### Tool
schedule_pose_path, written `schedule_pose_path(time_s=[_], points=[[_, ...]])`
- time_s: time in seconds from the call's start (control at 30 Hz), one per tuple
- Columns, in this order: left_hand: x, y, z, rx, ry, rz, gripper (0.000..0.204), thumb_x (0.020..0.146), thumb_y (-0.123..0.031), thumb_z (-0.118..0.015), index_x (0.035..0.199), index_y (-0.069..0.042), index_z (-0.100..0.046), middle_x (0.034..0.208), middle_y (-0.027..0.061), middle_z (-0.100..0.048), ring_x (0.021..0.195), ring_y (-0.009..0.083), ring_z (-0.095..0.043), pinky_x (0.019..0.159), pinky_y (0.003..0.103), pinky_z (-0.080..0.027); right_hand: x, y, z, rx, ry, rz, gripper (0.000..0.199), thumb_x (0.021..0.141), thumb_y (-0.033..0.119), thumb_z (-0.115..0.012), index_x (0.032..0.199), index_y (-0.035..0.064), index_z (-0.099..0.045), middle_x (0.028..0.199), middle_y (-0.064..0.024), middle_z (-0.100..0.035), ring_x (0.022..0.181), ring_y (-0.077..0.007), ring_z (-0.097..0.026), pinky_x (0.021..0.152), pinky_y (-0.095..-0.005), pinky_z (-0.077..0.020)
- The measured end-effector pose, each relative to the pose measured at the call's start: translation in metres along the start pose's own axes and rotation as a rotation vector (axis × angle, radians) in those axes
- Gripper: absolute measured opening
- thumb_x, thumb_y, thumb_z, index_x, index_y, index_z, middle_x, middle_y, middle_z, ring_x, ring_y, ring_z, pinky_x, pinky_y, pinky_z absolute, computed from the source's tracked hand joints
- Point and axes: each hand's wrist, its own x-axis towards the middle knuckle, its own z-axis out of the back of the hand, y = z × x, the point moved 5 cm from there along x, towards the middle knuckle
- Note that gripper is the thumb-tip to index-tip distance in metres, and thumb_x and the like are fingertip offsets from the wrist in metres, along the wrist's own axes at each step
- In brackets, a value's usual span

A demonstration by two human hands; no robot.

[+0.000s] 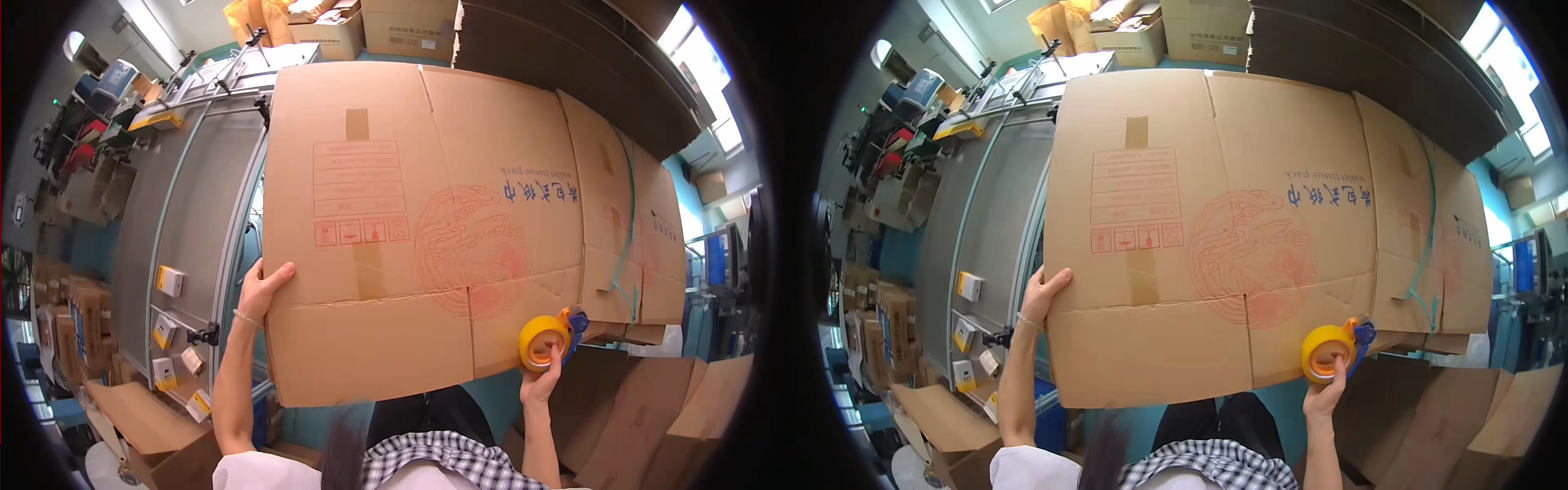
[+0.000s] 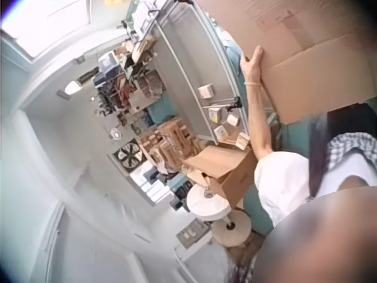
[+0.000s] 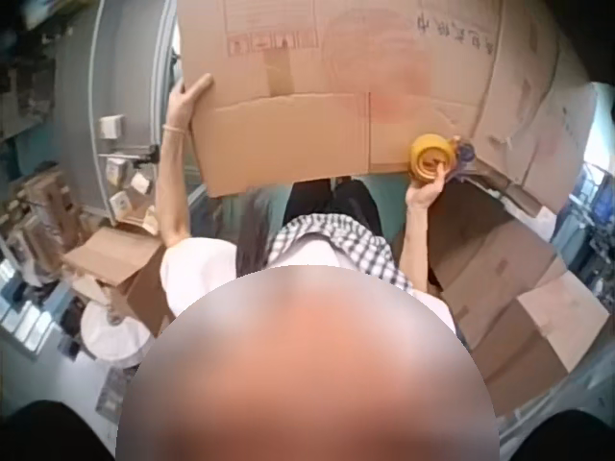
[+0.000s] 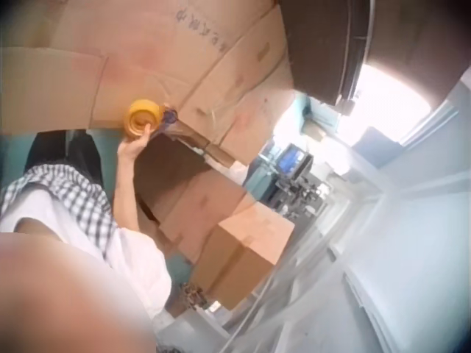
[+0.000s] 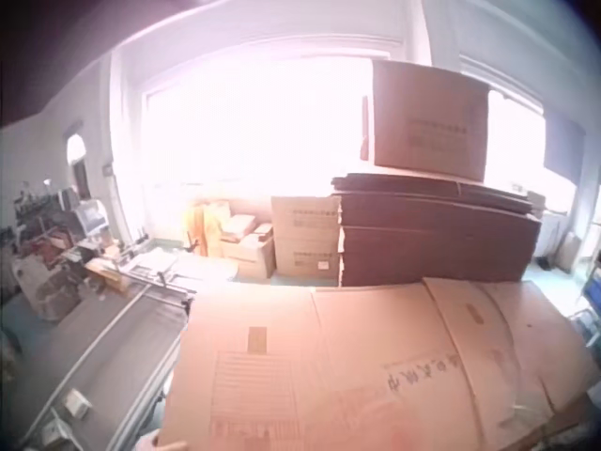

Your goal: The person is assembling and taping cardboard boxes.

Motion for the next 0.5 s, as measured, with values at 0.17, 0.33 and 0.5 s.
schedule_pose_path(time_s=[0.17, 0.33, 0.5], points=[[-0.121, -0.053, 0.008, 0.108, -0.196, -0.091, 0.046, 0.084, -0.025, -0.075, 0.116, 0.003, -0.057, 0.103, 0.0107, -0.065, 0.087, 0.0154, -0.064, 0.076, 0.028, -0.053, -0.008, 0.003, 0.020, 0.144, 0.023, 0.063, 0.023, 0.091, 0.029, -0.053, 0.103, 0.0099, -0.059, 0.109, -0.0019, -0.061, 0.109, -0.0188, -0.055, 0.099, -0.0364, -0.0412], [-0.259, -0.078, 0.030, 0.230, -0.339, -0.178, 0.046, 0.088, -0.029, -0.070, 0.119, 0.003, -0.057, 0.108, 0.0095, -0.065, 0.092, 0.0148, -0.063, 0.081, 0.026, -0.050, -0.057, 0.008, 0.048, 0.239, 0.142, -0.077, 0.017, 0.090, 0.023, -0.056, 0.102, 0.0122, -0.060, 0.103, -0.0012, -0.061, 0.105, -0.0186, -0.055, 0.098, -0.0343, -0.0406], [-0.399, -0.094, 0.072, 0.347, -0.396, -0.186, 0.046, 0.091, -0.030, -0.067, 0.122, 0.004, -0.057, 0.112, 0.0086, -0.064, 0.096, 0.0146, -0.061, 0.083, 0.026, -0.049, -0.144, 0.000, 0.083, 0.301, 0.242, -0.209, 0.012, 0.089, 0.019, -0.058, 0.099, 0.0149, -0.057, 0.100, -0.0004, -0.057, 0.101, -0.0173, -0.054, 0.095, -0.0351, -0.0415]])
